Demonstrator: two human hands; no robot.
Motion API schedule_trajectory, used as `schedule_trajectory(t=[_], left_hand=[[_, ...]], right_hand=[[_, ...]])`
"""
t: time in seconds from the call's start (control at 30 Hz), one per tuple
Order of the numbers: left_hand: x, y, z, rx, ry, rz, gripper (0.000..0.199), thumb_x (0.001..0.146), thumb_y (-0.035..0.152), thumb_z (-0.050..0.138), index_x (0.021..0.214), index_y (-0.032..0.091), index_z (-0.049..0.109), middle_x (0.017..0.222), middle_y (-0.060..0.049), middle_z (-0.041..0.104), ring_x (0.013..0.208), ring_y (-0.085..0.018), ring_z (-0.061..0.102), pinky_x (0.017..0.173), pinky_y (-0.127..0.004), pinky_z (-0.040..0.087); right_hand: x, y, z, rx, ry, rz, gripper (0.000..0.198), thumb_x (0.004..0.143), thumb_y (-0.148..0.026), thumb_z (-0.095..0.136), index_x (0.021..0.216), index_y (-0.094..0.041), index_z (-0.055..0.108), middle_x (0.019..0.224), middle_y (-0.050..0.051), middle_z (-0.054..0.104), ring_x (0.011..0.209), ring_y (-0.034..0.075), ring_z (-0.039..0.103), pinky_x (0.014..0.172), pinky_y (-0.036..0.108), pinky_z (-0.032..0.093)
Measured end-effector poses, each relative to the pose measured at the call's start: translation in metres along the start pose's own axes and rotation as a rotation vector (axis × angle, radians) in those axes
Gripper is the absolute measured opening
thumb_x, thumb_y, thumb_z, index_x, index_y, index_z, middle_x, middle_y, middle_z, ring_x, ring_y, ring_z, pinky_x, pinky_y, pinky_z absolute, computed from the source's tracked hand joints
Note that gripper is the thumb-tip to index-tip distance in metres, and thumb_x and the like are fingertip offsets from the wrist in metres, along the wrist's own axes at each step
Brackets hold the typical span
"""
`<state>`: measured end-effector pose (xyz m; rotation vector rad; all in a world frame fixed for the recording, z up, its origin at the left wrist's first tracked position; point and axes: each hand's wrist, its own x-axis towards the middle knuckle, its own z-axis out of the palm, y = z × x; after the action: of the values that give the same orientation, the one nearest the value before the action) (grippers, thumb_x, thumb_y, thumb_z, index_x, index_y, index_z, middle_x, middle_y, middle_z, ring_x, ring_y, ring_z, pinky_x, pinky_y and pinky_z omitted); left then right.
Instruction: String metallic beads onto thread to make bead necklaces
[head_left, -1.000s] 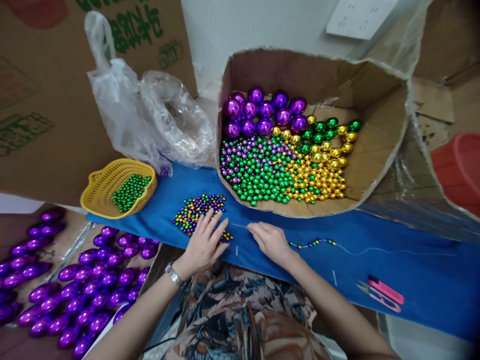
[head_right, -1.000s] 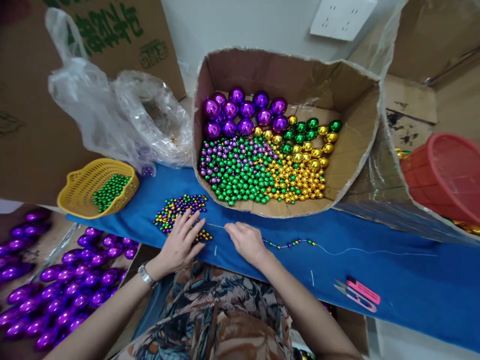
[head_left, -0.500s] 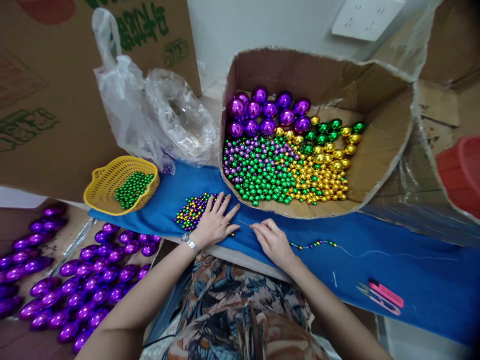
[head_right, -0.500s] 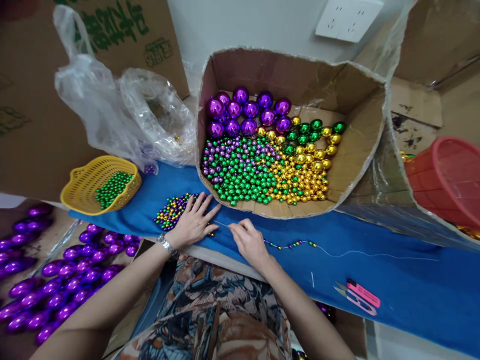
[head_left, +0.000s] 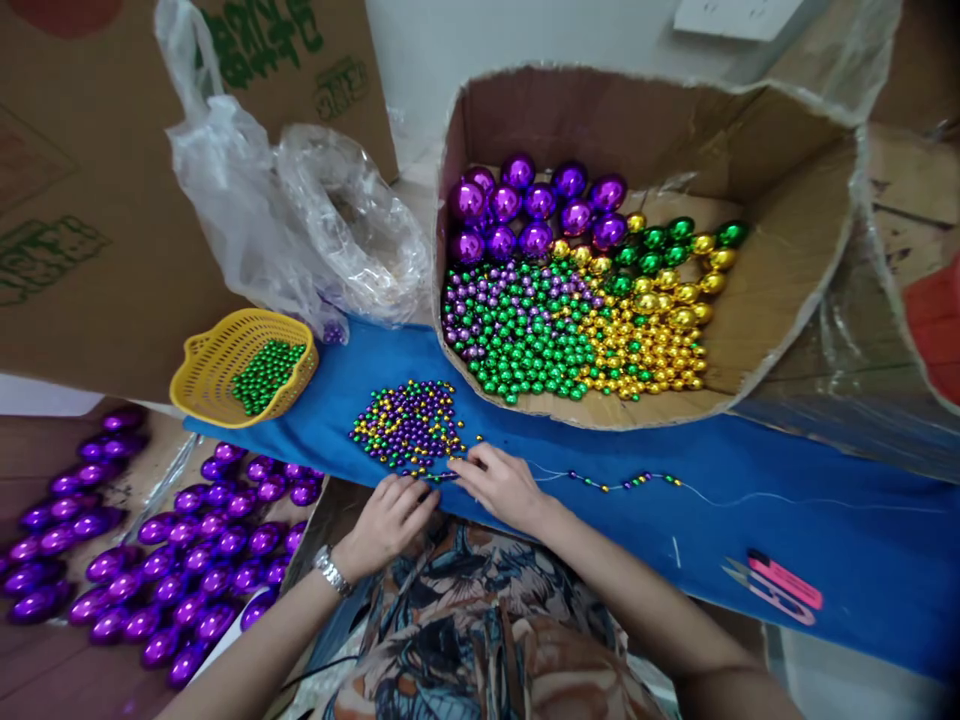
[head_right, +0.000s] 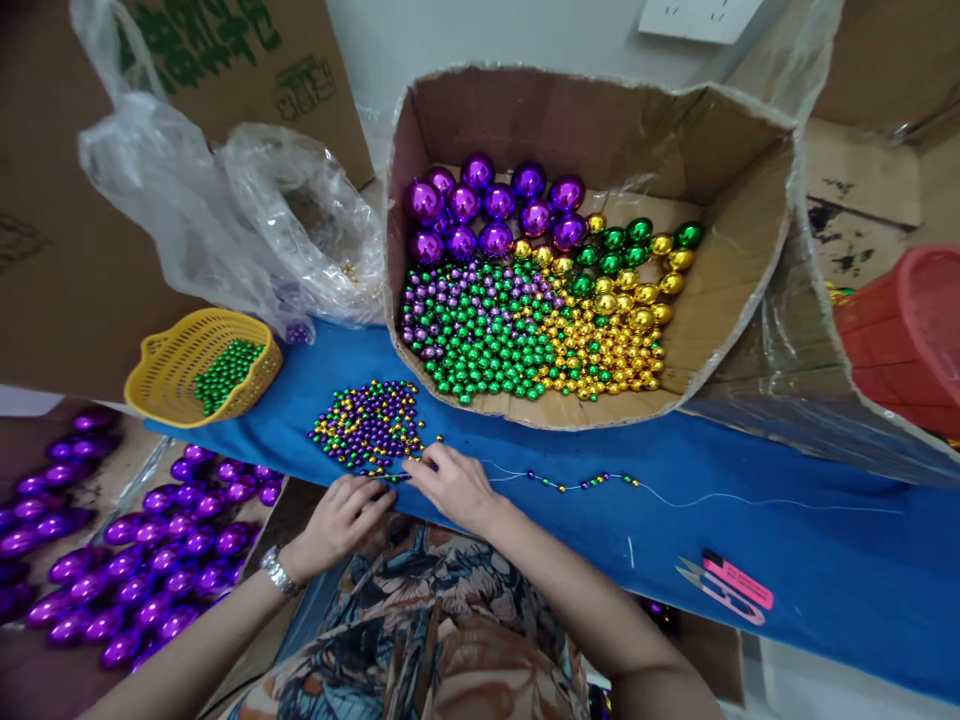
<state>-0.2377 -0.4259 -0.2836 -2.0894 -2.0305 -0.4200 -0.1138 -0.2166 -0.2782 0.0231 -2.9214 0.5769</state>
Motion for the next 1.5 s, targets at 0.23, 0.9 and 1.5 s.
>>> schedule_trajectory(t=[0.23,0.9,1.5], left_hand=[[-0.006,0.007,0.008,-0.005,0.02,-0.007,0.025,0.088,0.009,0.047,0.107,0.017,0.061,0.096,-0.007,0.066,0.091,-0.02,0.056,0.088,-0.04,0.047],[0.0,0.007,-0.001,-0.215,0.088,-0.182,0.023,0.087,0.016,0.055,0.11,0.018,0.058,0.096,-0.007,0.064,0.093,-0.02,0.058,0.084,-0.037,0.05],[0.048,-0.014,0.013,-0.268,0.005,-0.458,0.064,0.094,0.028,0.045,0.149,0.018,0.014,0.154,-0.017,0.021,0.144,-0.03,0.013,0.114,-0.053,0.028]], right_hand=[[0.053,-0.001,0.019,-0.087,-0.088,-0.094,0.029,0.098,-0.043,0.042,0.119,-0.03,0.058,0.1,0.005,0.056,0.087,0.015,0.051,0.063,0.021,0.04],[0.046,0.005,0.0,0.006,0.076,0.07,0.032,0.099,-0.033,0.039,0.121,-0.024,0.059,0.103,0.007,0.055,0.087,0.015,0.055,0.068,0.022,0.046],[-0.003,0.013,0.008,-0.228,-0.084,0.285,0.041,0.092,-0.013,0.046,0.131,-0.02,0.053,0.094,0.012,0.058,0.086,0.023,0.054,0.065,0.028,0.049]])
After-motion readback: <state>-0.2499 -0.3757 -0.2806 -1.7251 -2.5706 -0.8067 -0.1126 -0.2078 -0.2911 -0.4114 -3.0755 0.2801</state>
